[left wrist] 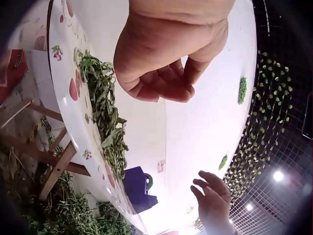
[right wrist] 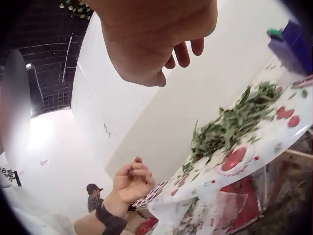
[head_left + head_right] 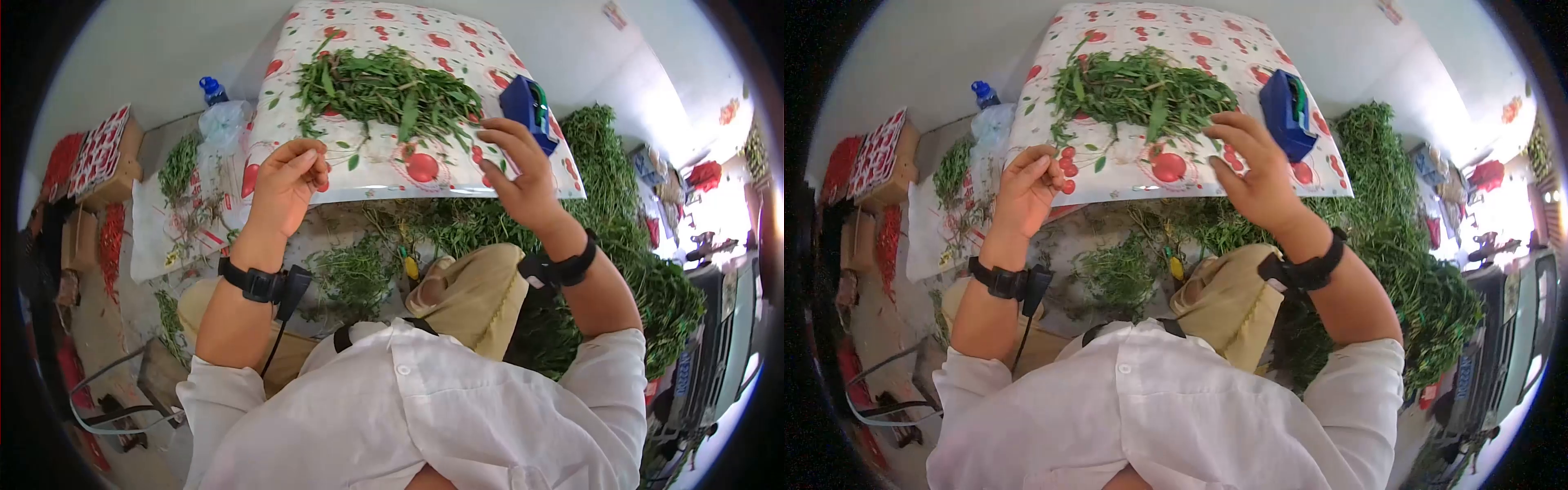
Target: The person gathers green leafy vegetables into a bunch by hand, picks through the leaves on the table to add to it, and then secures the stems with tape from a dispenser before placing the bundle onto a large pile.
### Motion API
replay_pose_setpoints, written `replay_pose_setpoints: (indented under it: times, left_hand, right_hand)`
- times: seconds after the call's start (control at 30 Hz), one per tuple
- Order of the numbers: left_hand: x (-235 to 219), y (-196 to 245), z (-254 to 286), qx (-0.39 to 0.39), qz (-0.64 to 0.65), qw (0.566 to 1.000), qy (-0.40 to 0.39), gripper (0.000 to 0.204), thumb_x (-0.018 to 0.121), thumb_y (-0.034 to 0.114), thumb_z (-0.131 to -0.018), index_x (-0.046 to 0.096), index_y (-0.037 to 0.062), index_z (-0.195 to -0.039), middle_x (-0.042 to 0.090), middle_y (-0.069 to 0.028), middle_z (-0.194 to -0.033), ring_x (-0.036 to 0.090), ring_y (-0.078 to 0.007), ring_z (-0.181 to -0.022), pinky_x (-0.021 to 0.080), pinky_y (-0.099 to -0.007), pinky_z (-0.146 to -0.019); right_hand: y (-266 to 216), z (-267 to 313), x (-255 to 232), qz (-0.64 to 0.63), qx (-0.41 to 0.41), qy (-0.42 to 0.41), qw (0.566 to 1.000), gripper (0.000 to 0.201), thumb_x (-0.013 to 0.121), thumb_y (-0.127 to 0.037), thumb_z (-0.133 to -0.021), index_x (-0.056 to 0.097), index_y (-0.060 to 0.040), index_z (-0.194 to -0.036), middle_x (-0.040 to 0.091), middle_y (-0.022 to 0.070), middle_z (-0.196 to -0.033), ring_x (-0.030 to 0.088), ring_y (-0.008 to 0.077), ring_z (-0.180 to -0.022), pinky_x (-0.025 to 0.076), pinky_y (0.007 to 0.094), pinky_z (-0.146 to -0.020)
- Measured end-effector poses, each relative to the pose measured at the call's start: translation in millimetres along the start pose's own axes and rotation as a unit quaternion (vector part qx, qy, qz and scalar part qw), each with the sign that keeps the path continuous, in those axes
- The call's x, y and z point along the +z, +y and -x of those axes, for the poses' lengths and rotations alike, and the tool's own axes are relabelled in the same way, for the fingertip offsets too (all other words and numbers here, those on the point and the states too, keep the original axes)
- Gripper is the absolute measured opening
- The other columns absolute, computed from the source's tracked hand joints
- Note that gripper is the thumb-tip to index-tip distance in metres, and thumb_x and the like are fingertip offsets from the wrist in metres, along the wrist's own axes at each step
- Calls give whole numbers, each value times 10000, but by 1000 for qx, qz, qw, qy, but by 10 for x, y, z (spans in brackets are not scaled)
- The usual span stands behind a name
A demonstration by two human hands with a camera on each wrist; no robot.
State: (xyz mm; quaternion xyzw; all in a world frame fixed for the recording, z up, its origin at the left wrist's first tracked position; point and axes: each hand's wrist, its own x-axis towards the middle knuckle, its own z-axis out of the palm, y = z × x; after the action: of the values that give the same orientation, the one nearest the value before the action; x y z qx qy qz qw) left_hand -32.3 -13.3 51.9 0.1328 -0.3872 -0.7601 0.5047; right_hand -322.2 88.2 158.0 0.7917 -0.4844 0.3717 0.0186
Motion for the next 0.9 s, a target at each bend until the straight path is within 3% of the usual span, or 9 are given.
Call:
replay_pose_setpoints:
  times: [0.1,0.2,0.23,0.27,0.33,0.53,0.7,0.83,0.9]
  left_hand:
    - [-244,-104,10,-11,31,999,32,131,548,60,-842,602,14,-952,591,-47,-743,547,-124,-674,459,-250,-627]
    - [-464,-317,72,-51,41,995,76,131,543,69,-851,590,10,-958,585,-53,-738,555,-139,-657,458,-267,-615]
    - [-441,-342,91,-74,33,991,102,130,552,67,-844,589,11,-956,577,-44,-741,545,-129,-664,447,-255,-618]
    - [-406,-333,98,-78,32,993,87,129,552,66,-844,590,13,-956,576,-43,-746,543,-128,-671,446,-253,-622]
    - [-326,-248,64,-83,22,995,52,129,552,63,-843,590,15,-956,575,-43,-757,539,-125,-684,443,-249,-631]
    - [-250,-184,-54,-57,-25,998,7,147,565,81,-841,587,2,-964,588,-53,-790,545,-117,-714,452,-252,-656]
    - [-252,-246,-30,-77,-59,995,-23,149,564,52,-831,583,-11,-965,586,-47,-786,538,-105,-692,451,-240,-637]
    - [-220,-273,-15,-93,-65,993,-23,148,569,44,-826,580,-11,-963,586,-45,-781,536,-100,-686,449,-232,-637]
    - [-197,-268,-15,-104,-84,991,-24,148,568,43,-826,579,-11,-963,587,-45,-778,535,-100,-684,449,-233,-635]
  right_hand:
    - [100,-285,462,-8,-6,-39,999,293,587,-56,-751,567,-37,-1042,549,137,-1057,554,291,-957,448,349,-810]
    - [363,-542,847,11,66,-58,996,330,598,-78,-743,557,-38,-1068,574,136,-983,589,264,-846,468,349,-736]
    - [447,-629,978,-5,92,-47,995,356,610,-125,-748,551,-58,-1093,599,121,-847,597,237,-733,474,344,-672]
    - [500,-716,1053,5,183,-70,981,371,607,-180,-770,542,-80,-1122,601,110,-752,593,219,-687,470,329,-647]
    - [741,-888,1212,41,239,-91,966,379,578,-244,-803,530,-88,-1145,601,110,-720,593,218,-686,458,317,-644]
    - [1249,-1071,1431,20,251,-122,960,314,549,-288,-828,596,-51,-1029,611,113,-748,572,215,-677,441,321,-635]
    - [1212,-1040,1173,-40,309,-36,950,232,549,-166,-831,616,12,-964,648,85,-792,514,94,-510,411,238,-489]
    - [903,-999,893,-176,339,111,917,221,507,-96,-867,586,9,-1045,652,81,-880,552,91,-549,417,215,-495]
    - [930,-947,827,-188,305,139,923,220,495,-84,-876,573,2,-1062,647,90,-913,565,96,-570,422,206,-518]
